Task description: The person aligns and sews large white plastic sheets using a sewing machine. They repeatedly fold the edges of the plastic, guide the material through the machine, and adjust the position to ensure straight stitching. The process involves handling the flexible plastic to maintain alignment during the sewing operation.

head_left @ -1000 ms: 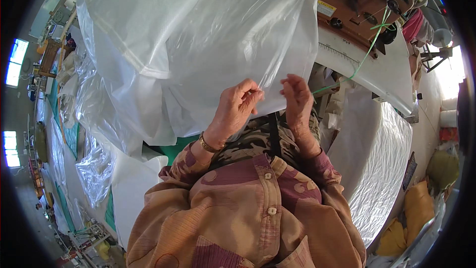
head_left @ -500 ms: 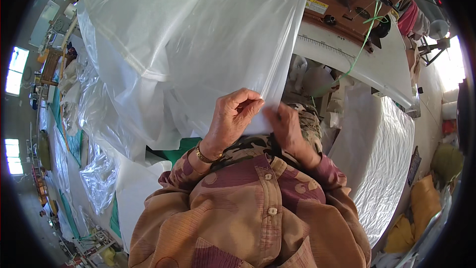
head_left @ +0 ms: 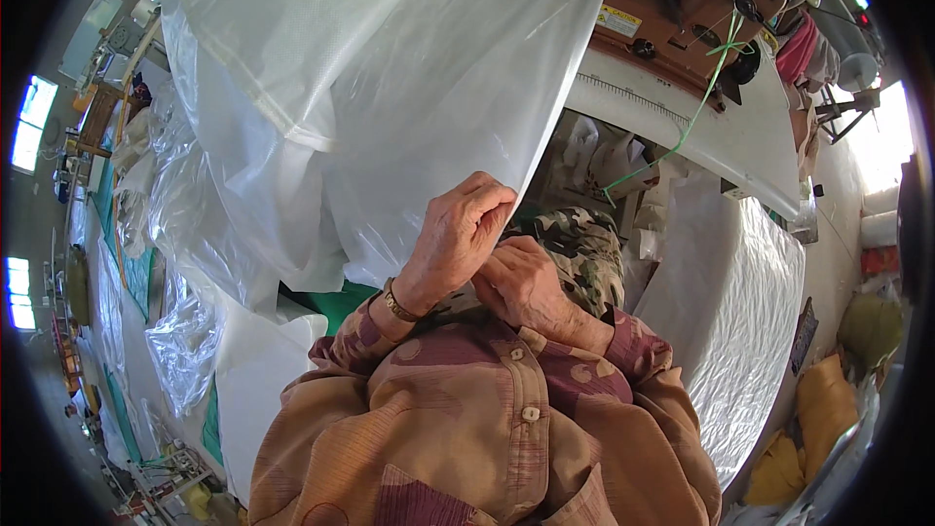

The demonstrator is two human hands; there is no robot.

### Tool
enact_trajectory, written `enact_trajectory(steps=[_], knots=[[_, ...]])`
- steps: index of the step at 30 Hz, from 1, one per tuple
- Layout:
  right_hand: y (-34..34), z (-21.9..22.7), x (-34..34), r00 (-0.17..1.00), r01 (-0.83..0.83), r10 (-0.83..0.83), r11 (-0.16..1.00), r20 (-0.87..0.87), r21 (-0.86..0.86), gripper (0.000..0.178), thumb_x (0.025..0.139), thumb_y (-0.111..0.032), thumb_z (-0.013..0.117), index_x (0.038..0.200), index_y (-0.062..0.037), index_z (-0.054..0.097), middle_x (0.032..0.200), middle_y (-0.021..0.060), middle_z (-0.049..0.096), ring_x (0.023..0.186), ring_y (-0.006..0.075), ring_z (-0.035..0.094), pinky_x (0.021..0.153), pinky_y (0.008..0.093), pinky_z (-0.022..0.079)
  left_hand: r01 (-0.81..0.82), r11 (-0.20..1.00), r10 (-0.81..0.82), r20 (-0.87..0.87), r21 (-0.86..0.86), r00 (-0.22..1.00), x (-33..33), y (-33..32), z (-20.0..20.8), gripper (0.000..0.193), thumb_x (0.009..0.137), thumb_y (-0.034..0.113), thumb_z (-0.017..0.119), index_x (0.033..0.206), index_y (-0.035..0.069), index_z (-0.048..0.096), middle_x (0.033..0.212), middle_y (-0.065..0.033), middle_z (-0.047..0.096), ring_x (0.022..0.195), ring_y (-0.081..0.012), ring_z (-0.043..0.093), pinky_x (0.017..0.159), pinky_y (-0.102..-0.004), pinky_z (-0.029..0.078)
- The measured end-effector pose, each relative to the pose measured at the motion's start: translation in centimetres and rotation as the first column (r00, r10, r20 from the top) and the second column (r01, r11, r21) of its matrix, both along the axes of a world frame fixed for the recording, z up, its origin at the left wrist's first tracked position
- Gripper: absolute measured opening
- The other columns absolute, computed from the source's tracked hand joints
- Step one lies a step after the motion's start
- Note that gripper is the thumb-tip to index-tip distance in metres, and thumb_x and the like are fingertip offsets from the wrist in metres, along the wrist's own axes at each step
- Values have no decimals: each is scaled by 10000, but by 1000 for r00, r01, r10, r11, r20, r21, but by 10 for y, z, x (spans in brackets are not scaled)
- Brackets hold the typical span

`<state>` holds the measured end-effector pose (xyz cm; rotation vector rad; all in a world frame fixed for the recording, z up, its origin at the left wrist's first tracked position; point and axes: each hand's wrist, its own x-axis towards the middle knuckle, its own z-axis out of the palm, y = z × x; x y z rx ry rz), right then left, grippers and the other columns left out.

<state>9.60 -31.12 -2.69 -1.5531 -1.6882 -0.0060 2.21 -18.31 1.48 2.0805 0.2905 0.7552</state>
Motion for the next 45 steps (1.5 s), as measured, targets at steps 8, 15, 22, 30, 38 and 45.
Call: enact_trajectory(steps=[8, 15, 22, 30, 38, 45], knots=[[16, 4, 28, 950, -284, 277, 959, 142, 28, 90, 787, -97, 682, 779, -56, 602, 729, 45, 582, 676, 218, 603, 692, 363, 479, -49, 985, 26, -140, -163, 990, -11, -1, 4, 118, 924, 18, 651, 1030, -34, 647, 849, -58, 641, 708, -87, 558, 615, -240, 453], [85, -15, 58, 549, 270, -180, 962, -816, -31, 165, 976, -103, 556, 988, 46, 626, 806, 73, 637, 723, 108, 557, 648, 284, 484, -110, 919, 126, 17, -378, 992, -19, -12, 4, 326, 953, 3, 607, 1279, -6, 626, 880, -41, 639, 671, -53, 555, 564, -189, 457], [100, -9, 63, 833, -187, 108, 978, -543, -91, 195, 956, -118, 565, 957, 57, 650, 783, 112, 663, 735, 125, 607, 643, 301, 498, -91, 991, 94, 32, -94, 995, -19, -16, 13, 362, 969, -35, 527, 1323, 4, 586, 880, -95, 591, 636, -123, 562, 587, -250, 482], [104, 15, 185, 574, 569, -303, 816, -761, 105, 430, 994, -303, 519, 841, 71, 667, 637, 88, 637, 580, 147, 618, 565, 327, 496, -40, 993, 48, -66, 111, 997, 4, -21, -1, 308, 849, -44, 653, 1155, -11, 674, 807, -98, 567, 619, -195, 563, 582, -312, 459], [145, 70, 240, 500, 783, -802, 580, -325, -225, 539, 896, -467, 532, 827, 37, 712, 927, 291, 677, 945, 434, 656, 832, 516, 508, 55, 993, -49, -54, 104, 997, 27, -19, -16, 281, 810, -66, 640, 1082, -19, 692, 740, -114, 560, 572, -191, 550, 544, -312, 438], [153, 52, 229, 526, 747, -792, 605, -310, -277, 520, 873, -478, 604, 897, 30, 710, 895, 267, 691, 913, 415, 673, 823, 495, 516, 74, 993, -66, -96, 88, 993, 30, -11, -21, 287, 809, -66, 641, 1086, -17, 697, 732, -108, 553, 558, -173, 530, 539, -291, 428]])
